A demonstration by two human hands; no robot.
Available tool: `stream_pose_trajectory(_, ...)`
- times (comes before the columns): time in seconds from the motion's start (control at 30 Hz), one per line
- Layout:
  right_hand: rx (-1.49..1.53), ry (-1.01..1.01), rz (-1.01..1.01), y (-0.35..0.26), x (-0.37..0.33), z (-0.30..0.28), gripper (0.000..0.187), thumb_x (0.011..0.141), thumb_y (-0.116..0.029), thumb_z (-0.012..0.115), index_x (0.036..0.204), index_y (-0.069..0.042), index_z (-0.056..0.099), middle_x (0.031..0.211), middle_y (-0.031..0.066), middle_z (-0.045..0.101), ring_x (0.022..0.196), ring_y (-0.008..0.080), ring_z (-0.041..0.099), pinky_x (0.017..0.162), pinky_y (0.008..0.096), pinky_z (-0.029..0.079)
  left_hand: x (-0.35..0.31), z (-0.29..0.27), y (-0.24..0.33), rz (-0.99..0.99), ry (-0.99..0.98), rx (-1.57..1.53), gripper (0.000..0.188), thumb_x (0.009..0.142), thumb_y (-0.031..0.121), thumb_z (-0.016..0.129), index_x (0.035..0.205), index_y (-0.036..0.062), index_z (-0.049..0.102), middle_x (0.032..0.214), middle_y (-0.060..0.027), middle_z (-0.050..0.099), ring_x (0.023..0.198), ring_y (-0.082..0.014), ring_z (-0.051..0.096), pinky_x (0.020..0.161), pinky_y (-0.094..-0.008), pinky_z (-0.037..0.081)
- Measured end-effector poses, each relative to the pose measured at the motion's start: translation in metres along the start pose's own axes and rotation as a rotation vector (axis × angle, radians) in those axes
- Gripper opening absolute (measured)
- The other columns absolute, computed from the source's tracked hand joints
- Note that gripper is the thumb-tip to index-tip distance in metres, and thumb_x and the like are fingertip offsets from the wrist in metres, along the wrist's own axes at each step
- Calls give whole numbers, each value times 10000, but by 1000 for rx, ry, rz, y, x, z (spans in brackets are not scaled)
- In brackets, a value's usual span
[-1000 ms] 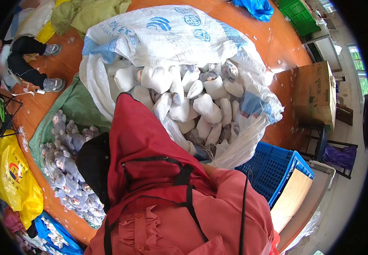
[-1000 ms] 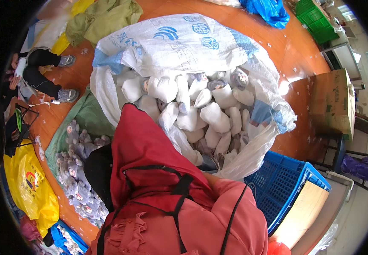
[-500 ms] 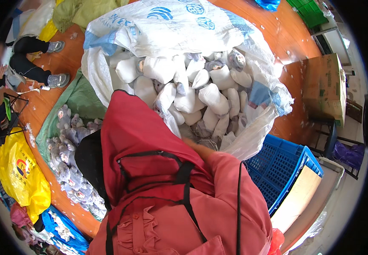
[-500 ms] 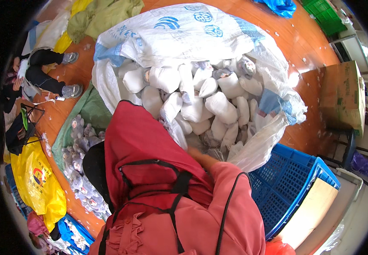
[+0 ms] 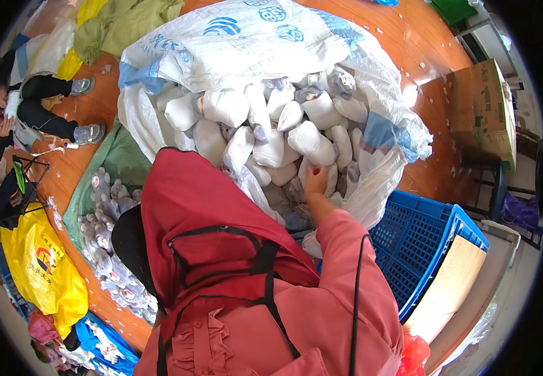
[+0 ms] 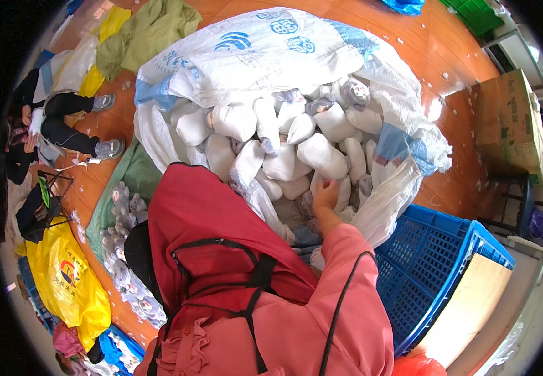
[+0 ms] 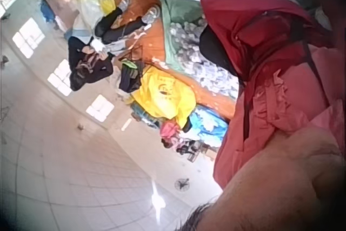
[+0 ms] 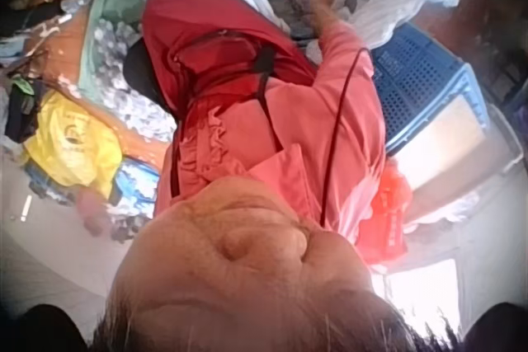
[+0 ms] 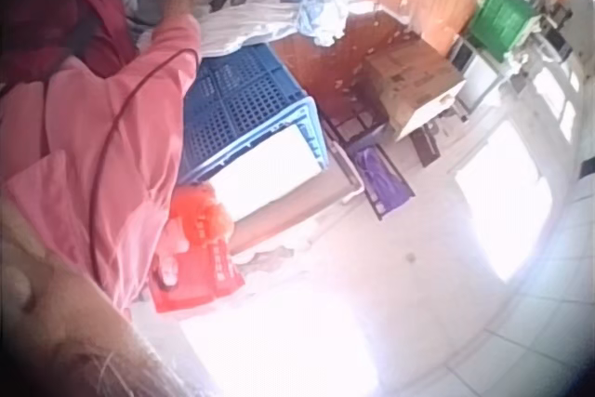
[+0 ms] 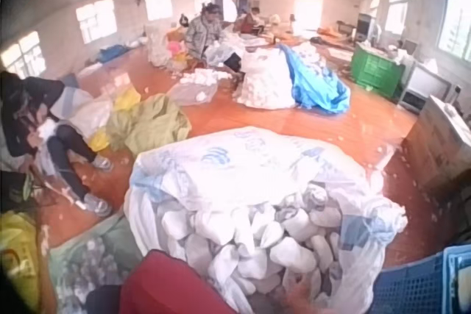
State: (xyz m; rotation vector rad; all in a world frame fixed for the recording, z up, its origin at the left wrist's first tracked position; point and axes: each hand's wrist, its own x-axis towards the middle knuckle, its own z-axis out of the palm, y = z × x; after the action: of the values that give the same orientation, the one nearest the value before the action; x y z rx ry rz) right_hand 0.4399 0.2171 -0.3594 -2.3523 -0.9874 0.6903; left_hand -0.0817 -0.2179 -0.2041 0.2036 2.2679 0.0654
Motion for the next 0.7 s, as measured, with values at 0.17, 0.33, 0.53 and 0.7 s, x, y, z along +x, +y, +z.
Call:
stream_pose_trajectory(0.17,-398,4,-420,-67,25,-63,543,745,-264,815,1208,-138,560,1211,97,565,1103,327,558,922,426,462,-3,-6,0,9,15,4,507,888,243,571,1344,26,522,1208,-185,608,1073,-295,609,865,-386,506)
stream_pose_trajectory(0.33,-731,-230,-343,-91,36,-63,809,721,-317,835,1388,-211,390,1397,67,453,1296,306,442,1039,479,402,-6,-7,0,10,27,-8,497,893,251,564,1335,26,532,1190,-180,619,1057,-294,617,858,-389,508)
stream_pose_trajectory(0.53,-588,-335,-35,-96,49,-42,768,737,-287,803,1380,-164,401,1361,111,513,1210,341,525,993,485,452,-2,-9,8,34,69,-37,486,899,261,555,1324,26,545,1169,-174,633,1037,-293,627,851,-392,510)
stream_pose_trajectory(0.7,131,-440,118,-75,45,-54,602,760,-260,782,1271,-75,522,1165,119,633,1013,298,630,925,386,477,25,-11,37,182,280,-104,479,904,269,548,1316,26,555,1151,-169,645,1021,-291,635,844,-395,513)
